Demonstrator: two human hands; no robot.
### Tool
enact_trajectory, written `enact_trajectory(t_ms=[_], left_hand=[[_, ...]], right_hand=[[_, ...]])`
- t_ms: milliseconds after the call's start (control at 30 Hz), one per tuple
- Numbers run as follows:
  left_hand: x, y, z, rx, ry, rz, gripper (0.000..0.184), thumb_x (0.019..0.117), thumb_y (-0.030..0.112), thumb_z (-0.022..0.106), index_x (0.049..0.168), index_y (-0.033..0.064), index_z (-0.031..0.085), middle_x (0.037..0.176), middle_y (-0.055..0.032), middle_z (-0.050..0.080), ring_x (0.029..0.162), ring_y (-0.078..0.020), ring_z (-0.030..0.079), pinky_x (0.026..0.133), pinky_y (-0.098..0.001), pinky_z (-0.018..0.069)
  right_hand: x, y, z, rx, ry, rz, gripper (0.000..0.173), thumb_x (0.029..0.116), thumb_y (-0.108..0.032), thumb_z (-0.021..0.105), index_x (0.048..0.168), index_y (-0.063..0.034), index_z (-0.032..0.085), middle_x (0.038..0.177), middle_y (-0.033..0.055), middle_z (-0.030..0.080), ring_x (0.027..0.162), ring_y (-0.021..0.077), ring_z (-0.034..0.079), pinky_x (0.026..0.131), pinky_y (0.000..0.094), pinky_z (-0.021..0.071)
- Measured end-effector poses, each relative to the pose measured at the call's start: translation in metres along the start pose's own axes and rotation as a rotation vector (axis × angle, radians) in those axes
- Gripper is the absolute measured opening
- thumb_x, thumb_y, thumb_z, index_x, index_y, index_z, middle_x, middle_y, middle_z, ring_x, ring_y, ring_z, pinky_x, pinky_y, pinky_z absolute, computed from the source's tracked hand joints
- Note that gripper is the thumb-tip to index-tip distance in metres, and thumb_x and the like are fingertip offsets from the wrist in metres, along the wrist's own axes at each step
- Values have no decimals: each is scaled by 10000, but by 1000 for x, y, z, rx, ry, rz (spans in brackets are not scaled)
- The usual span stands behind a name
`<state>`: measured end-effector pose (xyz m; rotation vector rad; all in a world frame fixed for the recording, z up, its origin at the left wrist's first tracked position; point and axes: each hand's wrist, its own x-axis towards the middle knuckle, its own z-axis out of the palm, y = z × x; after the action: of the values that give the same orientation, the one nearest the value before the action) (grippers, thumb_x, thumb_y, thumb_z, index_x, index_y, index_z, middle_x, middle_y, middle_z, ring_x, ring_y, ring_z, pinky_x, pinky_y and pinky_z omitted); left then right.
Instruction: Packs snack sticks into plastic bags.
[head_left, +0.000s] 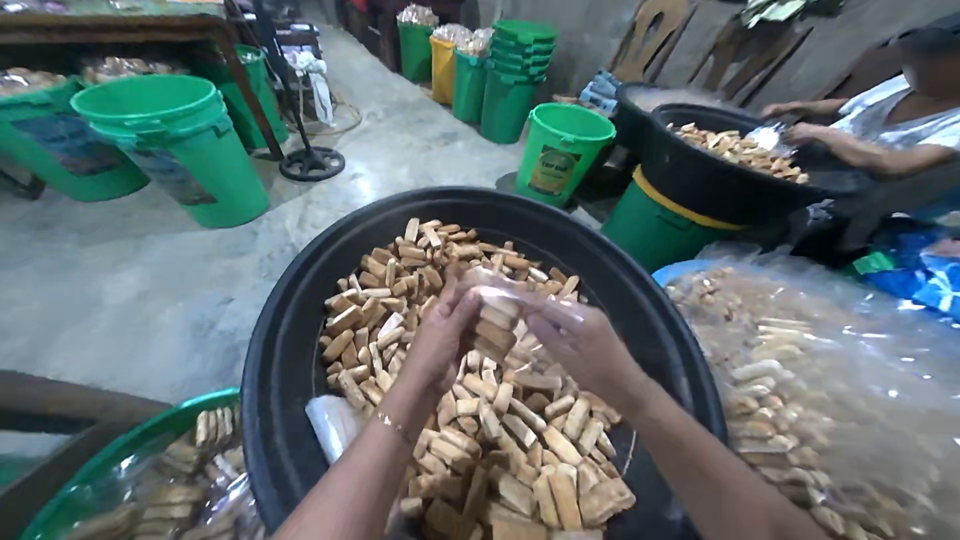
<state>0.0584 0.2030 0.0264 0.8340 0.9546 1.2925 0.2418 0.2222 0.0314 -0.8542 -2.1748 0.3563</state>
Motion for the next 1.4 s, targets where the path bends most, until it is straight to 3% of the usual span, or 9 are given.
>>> enact_trajectory(t_ms=[133,267,367,467,567,800,967,1133,1400], left_hand=[[6,0,-24,52,26,43,223,1073,61,434,1201,23,612,918,-11,685,790,-72,672,752,-249,580],[15,3,-39,-103,150,155,248,1080,105,423,1187,78,645,901,-9,714,769,-85,694,712,-249,596],[24,10,-62,-185,360,241,303,1106,247,400,1268,102,612,935,-23,713,777,-102,698,674,-259,600],[28,16,-75,-278,466,240,323,1113,323,377,1301,147,571,951,-21,699,764,-100,696,657,-253,595],[28,15,-68,-296,421,226,315,1116,278,356,1267,122,583,882,-22,672,716,-100,668,644,-252,581],[30,23,-52,-379,495,191,295,1122,223,332,1218,52,553,865,-67,674,733,-149,696,652,-295,603],[17,21,-30,-404,335,207,327,1128,243,287,1210,61,546,862,-52,709,741,-132,718,668,-275,618],[-2,6,-2,-304,68,166,342,1108,214,290,1314,65,518,975,-43,727,840,-137,727,740,-305,626],[-11,-4,6,-364,-75,65,303,1103,221,338,1243,66,558,962,-78,748,851,-184,749,768,-337,637]], right_hand=[[25,-2,0,-72,-191,-34,352,1039,-91,508,1336,-123,696,1173,121,750,965,294,743,831,502,591],[51,-3,19,188,-202,64,383,1048,-94,492,1402,-108,639,1243,78,725,1025,159,712,890,366,570],[62,31,62,402,-242,301,352,1064,-115,464,1397,-72,570,937,66,646,702,118,593,636,286,531],[58,64,113,-104,-740,306,347,1018,-6,512,1344,0,629,1358,275,575,1282,431,549,1072,572,450],[43,77,145,-507,-980,101,341,1023,21,472,1333,50,612,1480,327,452,1388,508,419,1106,623,375],[61,42,58,-36,-519,402,341,1048,-130,545,1347,22,606,1300,294,610,1189,427,614,1039,558,470],[33,3,-16,420,217,351,291,953,-122,623,1212,-2,566,1029,-2,680,887,10,664,788,202,574],[16,0,-3,-54,524,-117,222,970,-292,692,1067,-97,650,1159,83,608,1103,90,575,952,188,471],[10,6,-27,-128,247,-259,270,1038,-184,571,1247,-58,687,1146,148,694,1032,124,677,933,200,535]])
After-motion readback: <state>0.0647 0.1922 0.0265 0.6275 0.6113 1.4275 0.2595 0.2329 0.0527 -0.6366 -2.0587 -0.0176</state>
